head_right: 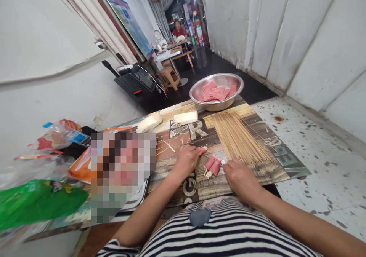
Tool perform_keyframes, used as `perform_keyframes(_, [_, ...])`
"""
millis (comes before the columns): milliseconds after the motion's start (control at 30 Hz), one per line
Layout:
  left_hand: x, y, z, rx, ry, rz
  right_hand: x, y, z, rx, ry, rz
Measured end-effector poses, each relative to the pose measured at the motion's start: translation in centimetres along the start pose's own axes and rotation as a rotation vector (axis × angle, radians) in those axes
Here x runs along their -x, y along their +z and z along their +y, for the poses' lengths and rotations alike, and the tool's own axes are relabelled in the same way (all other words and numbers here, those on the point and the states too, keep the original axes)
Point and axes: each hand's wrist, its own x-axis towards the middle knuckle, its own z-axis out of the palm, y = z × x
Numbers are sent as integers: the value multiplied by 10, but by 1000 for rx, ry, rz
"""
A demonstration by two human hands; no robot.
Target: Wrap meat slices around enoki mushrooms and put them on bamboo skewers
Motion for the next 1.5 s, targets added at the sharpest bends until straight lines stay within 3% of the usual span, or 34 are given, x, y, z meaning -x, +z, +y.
perform_keyframes(200, [-1, 0, 1, 8, -8, 32, 15, 3, 13, 121, -148, -110])
perform_keyframes(500, [-5, 2, -1, 6, 4, 61, 15, 2, 5, 19, -88, 41])
perform_keyframes(1200, [-8, 1, 0, 11, -8, 13, 12, 6, 0, 16, -36, 17])
perform_keyframes(1500, [-5, 4, 3, 35, -1, 11, 2, 8, -5, 93, -71, 75])
